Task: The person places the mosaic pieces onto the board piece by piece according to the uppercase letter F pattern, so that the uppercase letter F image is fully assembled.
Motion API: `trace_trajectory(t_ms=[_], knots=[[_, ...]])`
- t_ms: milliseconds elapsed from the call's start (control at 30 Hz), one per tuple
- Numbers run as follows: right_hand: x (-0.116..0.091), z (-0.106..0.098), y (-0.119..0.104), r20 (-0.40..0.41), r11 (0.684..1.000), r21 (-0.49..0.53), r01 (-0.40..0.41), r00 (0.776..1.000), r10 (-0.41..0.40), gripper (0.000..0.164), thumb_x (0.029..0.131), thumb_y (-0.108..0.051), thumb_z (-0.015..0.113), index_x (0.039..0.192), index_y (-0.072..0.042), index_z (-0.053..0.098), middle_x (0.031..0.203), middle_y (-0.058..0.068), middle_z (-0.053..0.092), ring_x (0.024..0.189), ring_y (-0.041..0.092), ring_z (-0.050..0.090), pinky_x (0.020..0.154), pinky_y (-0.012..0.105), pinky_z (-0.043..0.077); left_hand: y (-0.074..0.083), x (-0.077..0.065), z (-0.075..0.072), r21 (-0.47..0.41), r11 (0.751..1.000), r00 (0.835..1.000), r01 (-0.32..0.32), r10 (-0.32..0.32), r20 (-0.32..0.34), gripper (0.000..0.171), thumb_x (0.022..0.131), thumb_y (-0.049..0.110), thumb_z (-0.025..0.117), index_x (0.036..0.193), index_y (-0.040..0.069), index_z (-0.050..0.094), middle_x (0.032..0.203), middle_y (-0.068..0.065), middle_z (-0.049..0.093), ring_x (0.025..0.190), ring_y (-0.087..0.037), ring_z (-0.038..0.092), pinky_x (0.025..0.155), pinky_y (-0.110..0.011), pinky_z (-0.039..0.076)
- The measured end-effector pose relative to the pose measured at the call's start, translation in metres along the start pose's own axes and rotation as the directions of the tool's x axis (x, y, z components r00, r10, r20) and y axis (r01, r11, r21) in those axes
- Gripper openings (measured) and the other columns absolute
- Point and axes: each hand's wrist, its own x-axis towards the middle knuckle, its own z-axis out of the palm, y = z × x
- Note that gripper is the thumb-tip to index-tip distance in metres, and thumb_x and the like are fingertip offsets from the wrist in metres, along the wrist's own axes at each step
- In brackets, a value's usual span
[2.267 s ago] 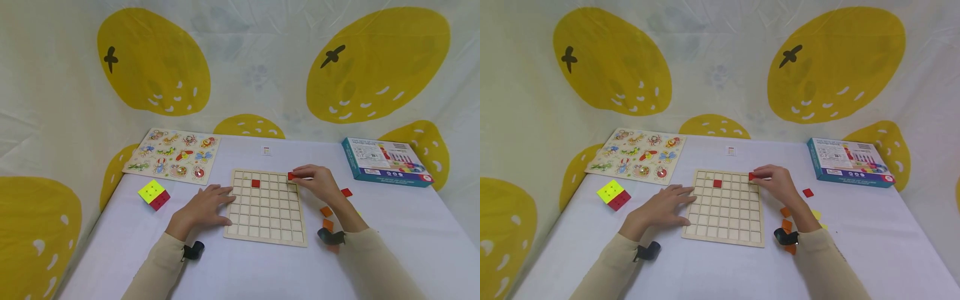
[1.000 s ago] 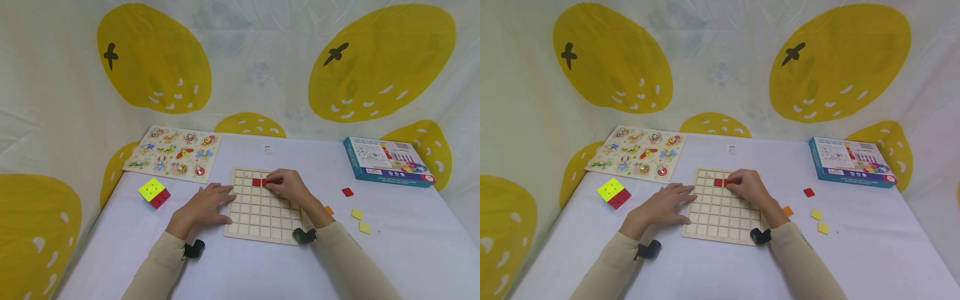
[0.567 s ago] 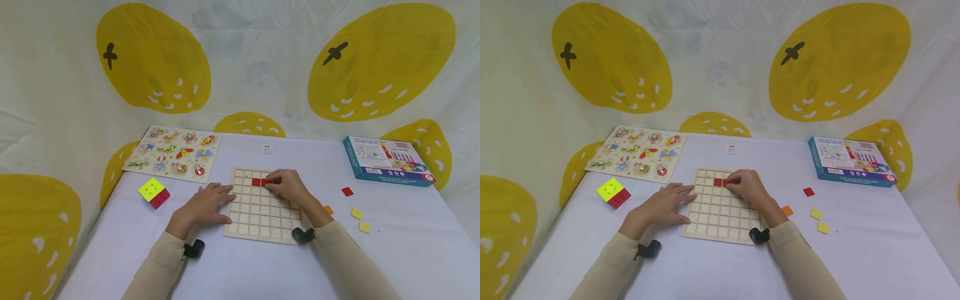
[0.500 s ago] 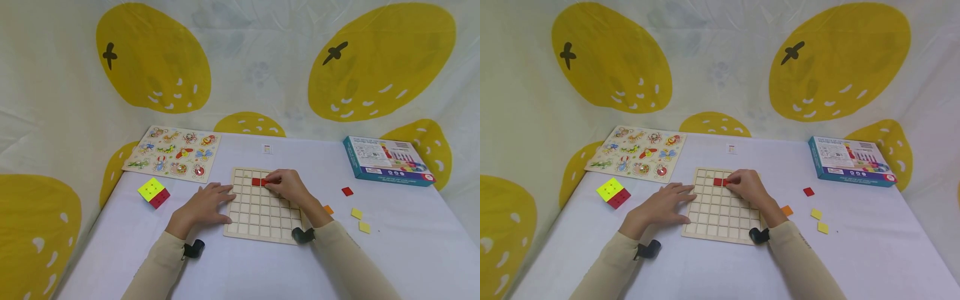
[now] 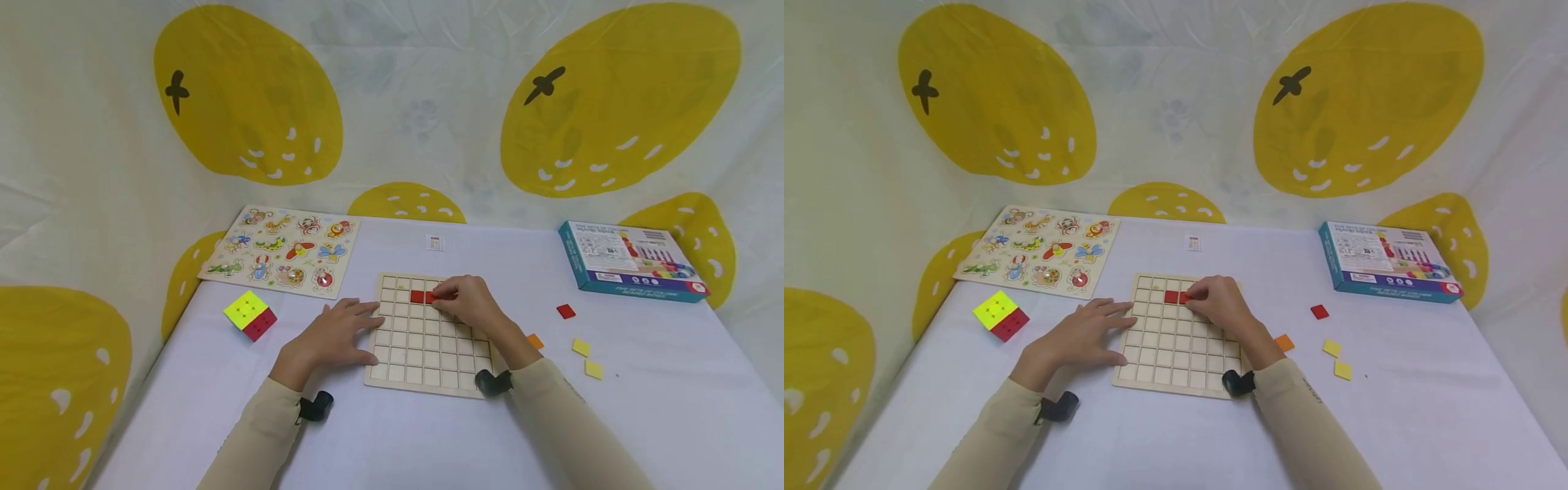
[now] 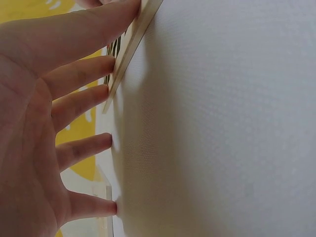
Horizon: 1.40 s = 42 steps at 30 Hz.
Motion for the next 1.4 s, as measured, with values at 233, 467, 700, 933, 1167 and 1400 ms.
trace_trajectory(t_ms=[233,467,700,933,1167,1400], knots=[[0.001,-0.001,0.0,0.006,0.999,-0.009,0.031,1.0,-0.031,0.016,0.087,-0.011,0.08,0.102,-0.006,0.081,0.109,0.012,0.078,0.101,0.028,0.072,0.086,0.041,0.061,-0.001,0.0,0.0,0.008,1.0,1.0,0.001,-0.001,-0.006,0.072,0.079,0.051,0.083,0.144,0.031,0.059,0.163,0.005,0.043,0.153,-0.028,0.034,0.115,-0.078,0.029],[0.001,0.0,0.0,0.006,0.999,0.0,0.035,0.999,-0.035,0.016,0.087,-0.012,0.08,0.101,-0.006,0.081,0.109,0.012,0.078,0.101,0.028,0.072,0.086,0.041,0.061,-0.001,0.0,0.0,0.002,1.0,1.0,-0.001,0.001,-0.008,0.072,0.079,0.05,0.083,0.144,0.03,0.06,0.163,0.005,0.044,0.153,-0.028,0.035,0.115,-0.077,0.029],[0.001,0.0,0.0,0.009,0.999,-0.007,0.033,0.999,-0.033,0.016,0.087,-0.012,0.08,0.102,-0.006,0.081,0.11,0.012,0.078,0.101,0.028,0.072,0.087,0.041,0.062,-0.001,0.0,0.0,0.002,1.0,1.0,-0.001,0.001,-0.012,0.072,0.079,0.05,0.083,0.144,0.03,0.06,0.163,0.005,0.044,0.153,-0.028,0.035,0.114,-0.078,0.029],[-0.003,-0.004,0.0,-0.003,0.998,0.068,0.012,1.0,-0.012,0.022,0.086,-0.012,0.082,0.106,-0.005,0.078,0.114,0.011,0.075,0.105,0.027,0.071,0.09,0.039,0.063,-0.002,0.0,0.001,-0.005,1.0,1.0,-0.01,0.01,-0.015,0.072,0.079,0.05,0.083,0.143,0.029,0.06,0.163,0.004,0.044,0.152,-0.029,0.036,0.113,-0.079,0.029],[-0.012,-0.025,0.001,-0.038,0.998,0.061,0.008,0.999,-0.005,0.029,0.087,-0.016,0.081,0.114,-0.006,0.076,0.125,0.01,0.072,0.113,0.031,0.068,0.09,0.042,0.063,-0.001,0.001,0.001,0.0,1.0,1.0,0.0,0.0,-0.008,0.071,0.079,0.05,0.083,0.143,0.03,0.06,0.163,0.005,0.043,0.153,-0.029,0.034,0.114,-0.078,0.029],[-0.025,-0.051,0.015,-0.083,0.996,-0.011,-0.087,0.993,0.085,0.031,0.09,-0.022,0.078,0.119,-0.011,0.074,0.132,0.011,0.069,0.123,0.032,0.061,0.098,0.051,0.058,0.0,0.001,0.001,0.0,1.0,1.0,0.0,0.0,-0.007,0.072,0.079,0.05,0.083,0.144,0.03,0.06,0.163,0.004,0.043,0.153,-0.029,0.035,0.114,-0.079,0.028]])
